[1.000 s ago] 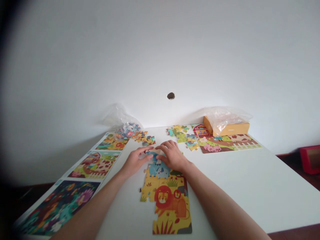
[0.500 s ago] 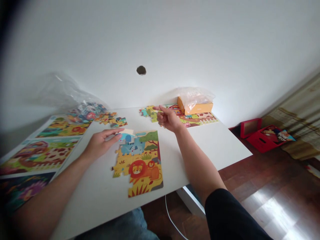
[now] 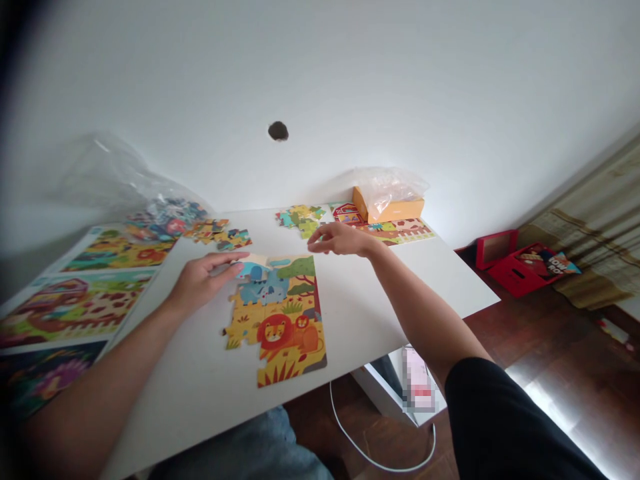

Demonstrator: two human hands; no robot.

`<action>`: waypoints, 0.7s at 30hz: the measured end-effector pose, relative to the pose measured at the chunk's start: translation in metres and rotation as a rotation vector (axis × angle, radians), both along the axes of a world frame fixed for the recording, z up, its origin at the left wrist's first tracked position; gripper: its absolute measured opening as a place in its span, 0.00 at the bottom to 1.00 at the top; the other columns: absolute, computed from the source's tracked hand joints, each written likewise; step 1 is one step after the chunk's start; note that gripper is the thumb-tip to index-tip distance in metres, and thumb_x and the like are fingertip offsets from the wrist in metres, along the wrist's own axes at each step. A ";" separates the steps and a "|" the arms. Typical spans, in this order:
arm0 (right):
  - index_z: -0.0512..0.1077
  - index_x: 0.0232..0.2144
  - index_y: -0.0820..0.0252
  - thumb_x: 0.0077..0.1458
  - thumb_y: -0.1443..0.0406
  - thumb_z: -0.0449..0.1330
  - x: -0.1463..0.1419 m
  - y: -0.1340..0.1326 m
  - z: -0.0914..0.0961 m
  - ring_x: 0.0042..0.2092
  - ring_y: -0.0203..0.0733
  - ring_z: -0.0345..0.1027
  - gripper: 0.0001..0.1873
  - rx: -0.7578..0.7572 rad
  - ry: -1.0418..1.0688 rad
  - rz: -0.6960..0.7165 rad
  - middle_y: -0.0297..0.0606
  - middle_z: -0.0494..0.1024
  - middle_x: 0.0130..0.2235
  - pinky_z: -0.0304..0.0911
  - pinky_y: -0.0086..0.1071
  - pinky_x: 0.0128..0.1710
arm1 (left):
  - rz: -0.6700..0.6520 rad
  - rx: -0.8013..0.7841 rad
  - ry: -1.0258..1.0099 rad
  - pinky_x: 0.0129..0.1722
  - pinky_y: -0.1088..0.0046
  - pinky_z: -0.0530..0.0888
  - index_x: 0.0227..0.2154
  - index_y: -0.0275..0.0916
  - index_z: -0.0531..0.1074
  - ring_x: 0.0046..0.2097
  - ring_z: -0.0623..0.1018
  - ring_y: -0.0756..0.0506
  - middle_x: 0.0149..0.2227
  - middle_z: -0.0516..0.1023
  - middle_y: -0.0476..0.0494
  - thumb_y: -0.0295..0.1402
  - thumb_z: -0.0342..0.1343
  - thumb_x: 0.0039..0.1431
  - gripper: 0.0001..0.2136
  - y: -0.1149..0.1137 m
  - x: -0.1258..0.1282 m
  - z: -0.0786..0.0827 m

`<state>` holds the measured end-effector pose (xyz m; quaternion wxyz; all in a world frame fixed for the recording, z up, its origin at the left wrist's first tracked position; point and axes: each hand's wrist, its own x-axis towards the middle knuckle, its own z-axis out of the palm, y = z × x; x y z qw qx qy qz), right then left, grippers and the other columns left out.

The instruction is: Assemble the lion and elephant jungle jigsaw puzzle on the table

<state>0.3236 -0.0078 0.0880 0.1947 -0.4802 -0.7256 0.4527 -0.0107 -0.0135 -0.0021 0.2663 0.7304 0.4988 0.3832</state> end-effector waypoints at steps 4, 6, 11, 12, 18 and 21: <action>0.75 0.48 0.55 0.52 0.51 0.67 -0.046 -0.015 -0.023 0.36 0.37 0.69 0.24 0.287 -0.326 0.089 0.35 0.76 0.36 0.61 0.29 0.37 | 0.015 -0.005 -0.033 0.59 0.60 0.69 0.46 0.38 0.79 0.52 0.77 0.40 0.50 0.81 0.43 0.41 0.59 0.56 0.18 -0.001 -0.001 0.002; 0.73 0.52 0.55 0.57 0.51 0.63 -0.070 -0.028 -0.042 0.42 0.41 0.70 0.24 0.488 -0.418 -0.113 0.40 0.75 0.43 0.62 0.32 0.41 | 0.016 -0.011 -0.062 0.59 0.60 0.69 0.46 0.38 0.79 0.53 0.77 0.39 0.49 0.81 0.42 0.42 0.59 0.56 0.18 -0.002 -0.001 0.002; 0.68 0.56 0.57 0.61 0.56 0.56 -0.106 -0.049 -0.080 0.51 0.50 0.64 0.23 0.741 -0.438 -0.148 0.47 0.68 0.51 0.63 0.41 0.50 | 0.020 0.024 -0.083 0.57 0.61 0.71 0.44 0.39 0.80 0.53 0.78 0.38 0.49 0.81 0.41 0.41 0.58 0.56 0.17 -0.002 -0.001 -0.001; 0.64 0.59 0.60 0.60 0.56 0.57 -0.109 -0.049 -0.083 0.52 0.51 0.63 0.27 0.743 -0.431 -0.202 0.50 0.66 0.52 0.63 0.42 0.51 | 0.025 0.026 -0.084 0.56 0.61 0.71 0.44 0.39 0.80 0.53 0.78 0.39 0.49 0.81 0.41 0.40 0.58 0.56 0.16 -0.001 0.000 -0.002; 0.63 0.57 0.59 0.58 0.54 0.57 -0.109 -0.040 -0.078 0.49 0.52 0.65 0.28 0.661 -0.504 -0.131 0.48 0.66 0.50 0.63 0.44 0.49 | 0.036 0.025 -0.091 0.54 0.61 0.73 0.45 0.39 0.80 0.51 0.78 0.39 0.48 0.82 0.41 0.38 0.57 0.57 0.16 -0.001 0.001 -0.003; 0.61 0.59 0.58 0.56 0.54 0.59 -0.109 -0.035 -0.074 0.50 0.53 0.66 0.31 0.627 -0.489 -0.071 0.48 0.65 0.52 0.64 0.43 0.48 | 0.026 0.019 -0.095 0.53 0.62 0.73 0.45 0.39 0.79 0.51 0.78 0.40 0.49 0.81 0.41 0.37 0.57 0.57 0.15 0.000 -0.001 -0.004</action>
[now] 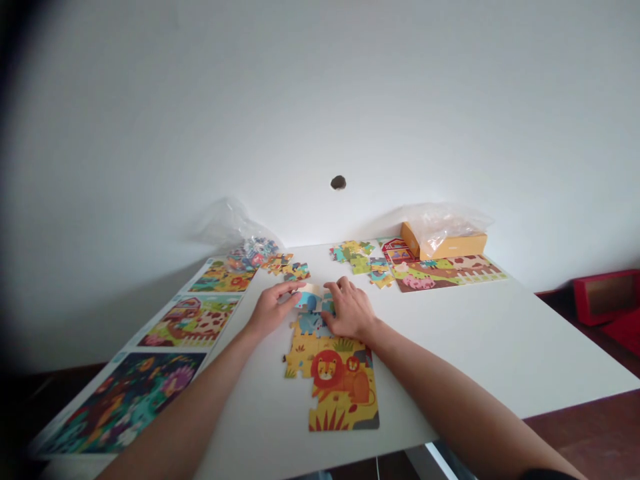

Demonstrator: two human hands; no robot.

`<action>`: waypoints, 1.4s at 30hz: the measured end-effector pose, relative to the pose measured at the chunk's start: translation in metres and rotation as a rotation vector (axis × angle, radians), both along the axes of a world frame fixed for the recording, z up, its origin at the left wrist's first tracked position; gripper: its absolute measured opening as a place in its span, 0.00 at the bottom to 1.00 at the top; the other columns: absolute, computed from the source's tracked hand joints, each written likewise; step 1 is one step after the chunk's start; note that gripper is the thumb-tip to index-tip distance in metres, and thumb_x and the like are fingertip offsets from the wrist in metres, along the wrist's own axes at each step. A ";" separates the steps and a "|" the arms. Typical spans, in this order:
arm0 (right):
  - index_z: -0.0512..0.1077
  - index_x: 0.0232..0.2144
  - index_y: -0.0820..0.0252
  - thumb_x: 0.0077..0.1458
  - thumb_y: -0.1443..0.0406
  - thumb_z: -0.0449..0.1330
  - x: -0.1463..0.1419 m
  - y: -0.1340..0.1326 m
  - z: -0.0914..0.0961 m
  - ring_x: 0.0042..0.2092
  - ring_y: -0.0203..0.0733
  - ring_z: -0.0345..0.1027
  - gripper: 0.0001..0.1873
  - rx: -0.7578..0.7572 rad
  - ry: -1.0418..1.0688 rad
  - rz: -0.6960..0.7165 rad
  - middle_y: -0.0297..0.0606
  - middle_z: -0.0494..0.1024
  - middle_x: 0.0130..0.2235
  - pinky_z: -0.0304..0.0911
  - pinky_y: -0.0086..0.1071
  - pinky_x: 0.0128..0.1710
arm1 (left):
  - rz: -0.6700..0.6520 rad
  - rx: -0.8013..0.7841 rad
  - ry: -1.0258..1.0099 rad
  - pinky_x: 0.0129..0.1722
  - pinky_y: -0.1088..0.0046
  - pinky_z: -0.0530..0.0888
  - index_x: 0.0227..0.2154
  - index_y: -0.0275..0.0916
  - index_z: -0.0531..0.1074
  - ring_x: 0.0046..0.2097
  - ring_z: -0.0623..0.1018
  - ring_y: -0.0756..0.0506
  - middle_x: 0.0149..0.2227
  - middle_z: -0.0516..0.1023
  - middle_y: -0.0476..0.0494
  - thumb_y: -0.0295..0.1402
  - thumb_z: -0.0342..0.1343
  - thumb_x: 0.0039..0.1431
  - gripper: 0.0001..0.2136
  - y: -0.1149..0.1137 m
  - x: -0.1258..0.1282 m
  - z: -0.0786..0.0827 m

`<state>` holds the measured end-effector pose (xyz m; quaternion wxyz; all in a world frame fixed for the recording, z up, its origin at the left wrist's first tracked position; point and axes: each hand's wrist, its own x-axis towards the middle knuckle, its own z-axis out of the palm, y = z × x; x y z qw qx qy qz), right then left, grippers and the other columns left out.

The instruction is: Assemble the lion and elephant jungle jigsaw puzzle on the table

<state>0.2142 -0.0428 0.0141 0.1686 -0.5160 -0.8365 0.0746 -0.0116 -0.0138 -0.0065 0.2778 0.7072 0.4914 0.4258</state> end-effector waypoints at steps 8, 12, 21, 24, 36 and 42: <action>0.48 0.67 0.58 0.52 0.55 0.64 0.000 0.004 -0.002 0.54 0.53 0.66 0.46 -0.033 0.212 0.050 0.49 0.65 0.58 0.66 0.43 0.51 | -0.043 -0.076 -0.134 0.53 0.63 0.75 0.45 0.38 0.79 0.50 0.80 0.40 0.49 0.81 0.40 0.37 0.60 0.55 0.16 -0.002 0.000 0.005; 0.53 0.66 0.55 0.56 0.58 0.62 0.003 0.010 -0.007 0.58 0.50 0.63 0.39 0.024 0.326 0.162 0.46 0.66 0.58 0.63 0.42 0.56 | -0.075 -0.110 -0.186 0.54 0.62 0.75 0.45 0.38 0.79 0.51 0.80 0.40 0.50 0.81 0.39 0.37 0.61 0.55 0.16 -0.003 0.000 0.008; 0.63 0.59 0.53 0.57 0.57 0.64 0.004 0.015 -0.005 0.53 0.47 0.66 0.29 0.142 0.381 0.174 0.44 0.70 0.52 0.66 0.41 0.54 | -0.150 -0.102 -0.142 0.56 0.60 0.73 0.58 0.41 0.70 0.56 0.76 0.39 0.59 0.74 0.38 0.38 0.61 0.57 0.26 -0.007 -0.010 0.014; 0.64 0.59 0.54 0.56 0.56 0.65 0.004 0.016 -0.005 0.54 0.49 0.64 0.31 0.164 0.367 0.176 0.45 0.69 0.52 0.65 0.43 0.54 | -0.113 0.030 0.060 0.60 0.58 0.69 0.59 0.45 0.69 0.57 0.73 0.39 0.58 0.74 0.40 0.37 0.64 0.53 0.29 -0.010 -0.013 0.018; 0.67 0.56 0.55 0.51 0.57 0.70 0.003 0.017 -0.009 0.53 0.49 0.63 0.32 0.138 0.245 0.200 0.45 0.67 0.51 0.65 0.43 0.54 | -0.009 0.291 0.592 0.63 0.49 0.55 0.48 0.51 0.77 0.64 0.59 0.33 0.63 0.67 0.49 0.41 0.68 0.48 0.21 -0.007 -0.019 0.016; 0.66 0.58 0.54 0.53 0.56 0.67 0.004 0.014 -0.006 0.53 0.50 0.62 0.32 0.115 0.253 0.203 0.45 0.66 0.51 0.64 0.45 0.55 | 0.004 0.284 0.579 0.63 0.50 0.56 0.47 0.51 0.76 0.65 0.59 0.33 0.63 0.68 0.48 0.39 0.67 0.49 0.20 -0.006 -0.020 0.012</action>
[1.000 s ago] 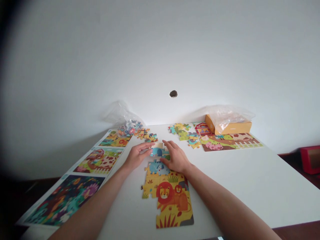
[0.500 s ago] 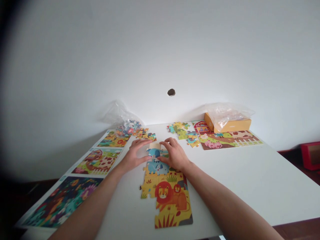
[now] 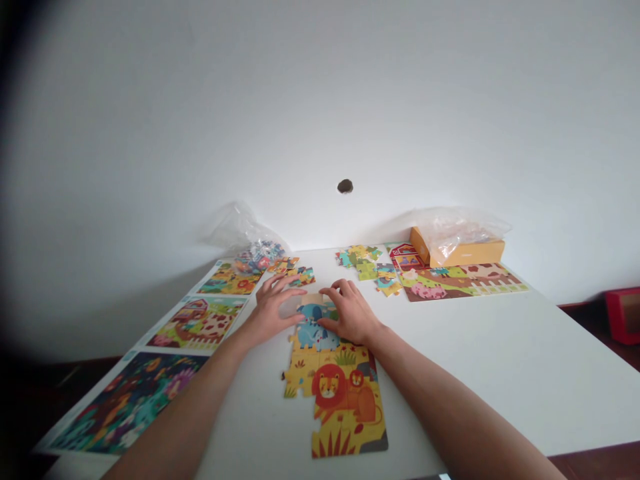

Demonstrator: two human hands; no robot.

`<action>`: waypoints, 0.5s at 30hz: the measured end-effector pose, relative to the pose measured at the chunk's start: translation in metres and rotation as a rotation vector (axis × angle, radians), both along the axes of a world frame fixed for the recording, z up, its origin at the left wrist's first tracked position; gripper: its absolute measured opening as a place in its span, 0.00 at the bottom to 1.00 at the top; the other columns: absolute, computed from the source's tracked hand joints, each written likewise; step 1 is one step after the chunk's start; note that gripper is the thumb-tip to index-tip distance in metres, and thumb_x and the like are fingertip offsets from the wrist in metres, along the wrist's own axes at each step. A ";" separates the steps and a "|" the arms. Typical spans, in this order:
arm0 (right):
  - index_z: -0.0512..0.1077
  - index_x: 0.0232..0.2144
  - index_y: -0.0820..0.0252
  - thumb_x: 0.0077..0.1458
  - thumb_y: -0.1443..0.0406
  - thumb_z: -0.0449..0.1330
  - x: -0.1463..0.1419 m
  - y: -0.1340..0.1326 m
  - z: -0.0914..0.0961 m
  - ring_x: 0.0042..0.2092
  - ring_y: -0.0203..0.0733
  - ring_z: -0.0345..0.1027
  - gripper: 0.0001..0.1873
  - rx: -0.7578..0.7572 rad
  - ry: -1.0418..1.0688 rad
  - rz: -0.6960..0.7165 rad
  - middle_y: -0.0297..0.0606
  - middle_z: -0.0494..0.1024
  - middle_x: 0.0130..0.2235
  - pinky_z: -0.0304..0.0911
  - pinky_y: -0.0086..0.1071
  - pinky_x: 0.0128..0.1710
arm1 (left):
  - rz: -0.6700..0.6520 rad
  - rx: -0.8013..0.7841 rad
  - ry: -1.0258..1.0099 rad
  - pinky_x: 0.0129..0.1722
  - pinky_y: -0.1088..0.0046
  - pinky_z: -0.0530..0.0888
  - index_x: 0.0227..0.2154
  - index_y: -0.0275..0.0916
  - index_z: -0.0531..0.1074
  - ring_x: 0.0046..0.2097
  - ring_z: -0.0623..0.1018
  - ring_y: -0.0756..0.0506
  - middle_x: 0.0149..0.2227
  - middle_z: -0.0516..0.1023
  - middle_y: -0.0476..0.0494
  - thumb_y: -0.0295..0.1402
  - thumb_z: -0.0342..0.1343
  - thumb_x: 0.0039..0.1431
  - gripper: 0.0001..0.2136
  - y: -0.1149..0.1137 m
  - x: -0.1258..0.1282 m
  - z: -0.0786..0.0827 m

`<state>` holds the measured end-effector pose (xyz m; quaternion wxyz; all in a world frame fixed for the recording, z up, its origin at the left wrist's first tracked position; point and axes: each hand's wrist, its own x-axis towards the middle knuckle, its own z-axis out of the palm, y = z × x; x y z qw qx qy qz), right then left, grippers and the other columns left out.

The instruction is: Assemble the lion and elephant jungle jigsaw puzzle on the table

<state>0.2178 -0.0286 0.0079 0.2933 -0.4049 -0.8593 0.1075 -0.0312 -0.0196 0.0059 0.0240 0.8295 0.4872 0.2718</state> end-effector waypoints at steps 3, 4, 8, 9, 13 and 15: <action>0.66 0.58 0.55 0.55 0.56 0.65 0.000 -0.001 0.000 0.53 0.49 0.62 0.30 -0.002 0.002 0.006 0.46 0.66 0.51 0.63 0.44 0.56 | 0.010 -0.012 -0.007 0.63 0.50 0.57 0.47 0.50 0.76 0.65 0.58 0.33 0.63 0.67 0.47 0.39 0.67 0.49 0.20 -0.001 0.000 -0.001; 0.66 0.58 0.55 0.56 0.57 0.64 0.000 -0.001 -0.001 0.53 0.49 0.62 0.29 -0.002 0.001 0.005 0.46 0.66 0.51 0.63 0.44 0.55 | 0.010 -0.016 -0.010 0.63 0.49 0.57 0.47 0.50 0.76 0.65 0.58 0.33 0.63 0.67 0.47 0.39 0.67 0.49 0.20 -0.001 0.000 -0.001; 0.67 0.57 0.54 0.58 0.57 0.63 0.000 0.000 -0.003 0.53 0.49 0.62 0.26 -0.002 -0.010 -0.003 0.46 0.67 0.51 0.63 0.45 0.55 | -0.001 -0.024 -0.017 0.63 0.49 0.56 0.47 0.50 0.76 0.65 0.58 0.33 0.62 0.67 0.47 0.39 0.66 0.49 0.20 -0.002 -0.001 0.000; 0.67 0.57 0.54 0.58 0.57 0.63 0.000 0.000 -0.004 0.53 0.49 0.62 0.26 -0.001 -0.015 -0.008 0.45 0.67 0.51 0.63 0.45 0.55 | -0.003 -0.028 -0.017 0.63 0.48 0.57 0.48 0.50 0.76 0.65 0.58 0.32 0.62 0.67 0.46 0.39 0.66 0.49 0.20 -0.003 -0.001 0.000; 0.68 0.57 0.53 0.58 0.56 0.63 -0.001 0.002 -0.006 0.53 0.49 0.62 0.26 0.009 -0.038 -0.028 0.45 0.67 0.51 0.62 0.45 0.55 | 0.001 -0.045 -0.010 0.62 0.47 0.56 0.48 0.50 0.75 0.65 0.58 0.32 0.62 0.67 0.46 0.39 0.65 0.50 0.20 -0.003 -0.002 0.000; 0.68 0.57 0.53 0.58 0.55 0.63 -0.002 0.002 -0.006 0.52 0.49 0.62 0.26 0.014 -0.050 -0.035 0.45 0.67 0.50 0.62 0.45 0.55 | 0.002 -0.049 -0.003 0.62 0.47 0.56 0.48 0.50 0.75 0.64 0.58 0.32 0.62 0.67 0.45 0.39 0.65 0.50 0.20 -0.002 -0.003 -0.001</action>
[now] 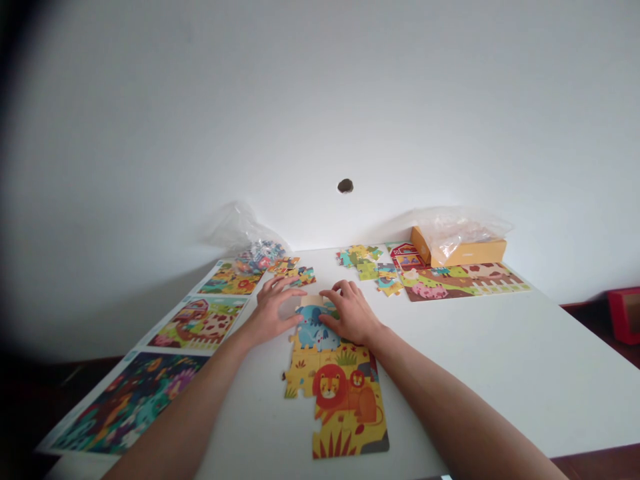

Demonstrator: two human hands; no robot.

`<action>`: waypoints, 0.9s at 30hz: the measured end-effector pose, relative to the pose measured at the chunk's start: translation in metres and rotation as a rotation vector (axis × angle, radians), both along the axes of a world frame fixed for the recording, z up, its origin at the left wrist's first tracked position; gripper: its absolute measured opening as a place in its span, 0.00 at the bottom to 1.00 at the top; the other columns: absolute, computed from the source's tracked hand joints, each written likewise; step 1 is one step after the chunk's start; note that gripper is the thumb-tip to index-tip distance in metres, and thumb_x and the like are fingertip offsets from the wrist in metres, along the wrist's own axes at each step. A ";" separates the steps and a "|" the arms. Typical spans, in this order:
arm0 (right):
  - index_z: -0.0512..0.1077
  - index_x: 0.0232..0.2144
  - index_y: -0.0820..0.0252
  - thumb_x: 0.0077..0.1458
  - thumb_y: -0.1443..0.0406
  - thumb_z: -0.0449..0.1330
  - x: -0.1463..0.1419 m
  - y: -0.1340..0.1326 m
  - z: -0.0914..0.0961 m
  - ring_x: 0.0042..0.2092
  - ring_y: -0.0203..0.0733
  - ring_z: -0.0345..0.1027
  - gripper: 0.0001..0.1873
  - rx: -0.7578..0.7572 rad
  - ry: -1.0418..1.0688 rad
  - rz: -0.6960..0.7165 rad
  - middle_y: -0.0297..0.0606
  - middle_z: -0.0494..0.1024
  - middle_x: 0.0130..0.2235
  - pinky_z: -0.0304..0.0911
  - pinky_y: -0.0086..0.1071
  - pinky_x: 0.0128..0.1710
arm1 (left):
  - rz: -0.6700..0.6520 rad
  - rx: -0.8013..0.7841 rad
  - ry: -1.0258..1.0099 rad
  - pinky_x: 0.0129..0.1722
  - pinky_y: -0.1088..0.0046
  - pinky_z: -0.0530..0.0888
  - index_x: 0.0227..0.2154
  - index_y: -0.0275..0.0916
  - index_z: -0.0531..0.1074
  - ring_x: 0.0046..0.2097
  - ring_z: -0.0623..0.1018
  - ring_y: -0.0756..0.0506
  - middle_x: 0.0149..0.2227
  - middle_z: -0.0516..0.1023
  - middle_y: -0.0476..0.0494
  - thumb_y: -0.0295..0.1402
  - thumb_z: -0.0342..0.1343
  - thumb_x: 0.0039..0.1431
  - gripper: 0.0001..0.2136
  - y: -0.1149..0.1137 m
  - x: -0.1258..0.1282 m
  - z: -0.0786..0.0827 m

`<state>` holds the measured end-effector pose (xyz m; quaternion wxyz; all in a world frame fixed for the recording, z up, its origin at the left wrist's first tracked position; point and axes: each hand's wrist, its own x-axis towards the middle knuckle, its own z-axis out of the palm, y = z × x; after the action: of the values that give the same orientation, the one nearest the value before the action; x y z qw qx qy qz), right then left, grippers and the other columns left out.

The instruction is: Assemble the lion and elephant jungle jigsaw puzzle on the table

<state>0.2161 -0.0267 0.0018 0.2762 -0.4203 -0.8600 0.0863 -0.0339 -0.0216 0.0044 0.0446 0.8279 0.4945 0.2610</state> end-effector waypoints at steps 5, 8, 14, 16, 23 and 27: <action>0.69 0.57 0.52 0.58 0.54 0.62 -0.001 0.000 -0.001 0.51 0.50 0.62 0.26 0.004 -0.040 -0.027 0.46 0.67 0.51 0.62 0.47 0.53 | -0.004 -0.013 0.011 0.62 0.47 0.57 0.49 0.50 0.76 0.64 0.59 0.32 0.62 0.66 0.45 0.39 0.64 0.51 0.20 0.001 -0.002 -0.003; 0.69 0.57 0.51 0.59 0.53 0.62 -0.001 -0.001 -0.001 0.52 0.51 0.61 0.26 0.002 -0.059 -0.037 0.47 0.67 0.51 0.62 0.47 0.53 | 0.008 -0.042 0.012 0.62 0.45 0.57 0.49 0.52 0.76 0.64 0.59 0.31 0.62 0.66 0.45 0.39 0.64 0.51 0.20 0.000 -0.001 -0.002; 0.70 0.56 0.53 0.60 0.52 0.60 -0.001 -0.001 0.000 0.53 0.52 0.60 0.25 -0.007 -0.097 -0.040 0.48 0.66 0.52 0.61 0.48 0.53 | -0.056 -0.052 0.068 0.62 0.44 0.56 0.46 0.59 0.79 0.65 0.56 0.31 0.66 0.60 0.50 0.34 0.60 0.57 0.15 -0.003 0.002 0.001; 0.71 0.55 0.53 0.60 0.52 0.59 -0.001 -0.002 0.000 0.53 0.52 0.60 0.23 -0.012 -0.105 -0.040 0.48 0.66 0.52 0.60 0.49 0.53 | -0.092 -0.054 0.083 0.63 0.44 0.56 0.42 0.60 0.81 0.66 0.55 0.31 0.67 0.58 0.52 0.33 0.58 0.58 0.14 -0.003 0.003 0.000; 0.69 0.56 0.54 0.60 0.58 0.59 0.000 -0.001 0.002 0.53 0.51 0.59 0.22 -0.024 -0.030 -0.009 0.47 0.66 0.52 0.60 0.47 0.53 | -0.101 -0.059 0.070 0.63 0.43 0.56 0.42 0.60 0.81 0.66 0.56 0.31 0.66 0.60 0.52 0.31 0.59 0.58 0.14 -0.003 0.002 -0.002; 0.67 0.54 0.58 0.52 0.71 0.56 0.002 -0.002 0.006 0.52 0.50 0.60 0.25 0.001 0.056 0.008 0.46 0.66 0.51 0.60 0.44 0.54 | -0.102 -0.068 0.067 0.63 0.44 0.56 0.42 0.59 0.81 0.66 0.56 0.31 0.66 0.61 0.52 0.31 0.59 0.58 0.14 -0.003 0.003 -0.001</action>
<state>0.2184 -0.0285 0.0073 0.3002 -0.4140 -0.8537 0.0987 -0.0307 -0.0248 0.0038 0.0692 0.8582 0.4615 0.2137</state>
